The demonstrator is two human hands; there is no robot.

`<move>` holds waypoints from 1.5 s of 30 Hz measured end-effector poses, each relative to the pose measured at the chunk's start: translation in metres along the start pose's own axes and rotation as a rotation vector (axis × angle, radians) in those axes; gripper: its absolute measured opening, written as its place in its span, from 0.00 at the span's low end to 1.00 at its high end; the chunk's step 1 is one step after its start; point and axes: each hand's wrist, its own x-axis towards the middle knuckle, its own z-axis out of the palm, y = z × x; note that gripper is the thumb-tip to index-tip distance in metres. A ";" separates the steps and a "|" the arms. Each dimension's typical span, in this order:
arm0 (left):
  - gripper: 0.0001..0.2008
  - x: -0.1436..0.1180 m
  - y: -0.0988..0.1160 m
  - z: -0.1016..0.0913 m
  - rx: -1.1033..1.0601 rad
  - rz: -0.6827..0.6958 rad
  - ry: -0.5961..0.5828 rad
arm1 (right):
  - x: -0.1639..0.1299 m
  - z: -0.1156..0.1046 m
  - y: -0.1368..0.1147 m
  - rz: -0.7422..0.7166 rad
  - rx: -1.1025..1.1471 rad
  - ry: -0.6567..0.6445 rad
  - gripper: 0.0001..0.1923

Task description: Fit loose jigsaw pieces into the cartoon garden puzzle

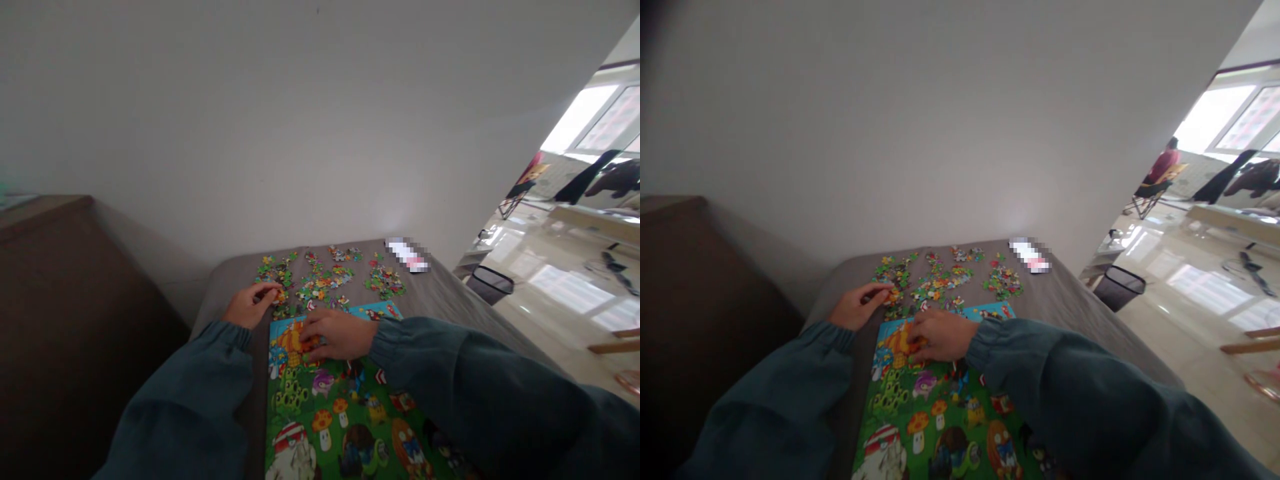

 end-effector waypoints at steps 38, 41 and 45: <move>0.24 -0.007 0.018 0.009 0.008 0.095 -0.142 | 0.008 -0.006 0.017 0.297 0.534 0.298 0.16; 0.18 -0.005 0.012 0.011 0.119 0.184 -0.164 | 0.013 -0.007 0.017 0.315 0.498 0.284 0.10; 0.14 -0.004 0.005 0.010 0.153 0.279 -0.211 | 0.023 -0.001 0.017 0.461 0.695 0.267 0.05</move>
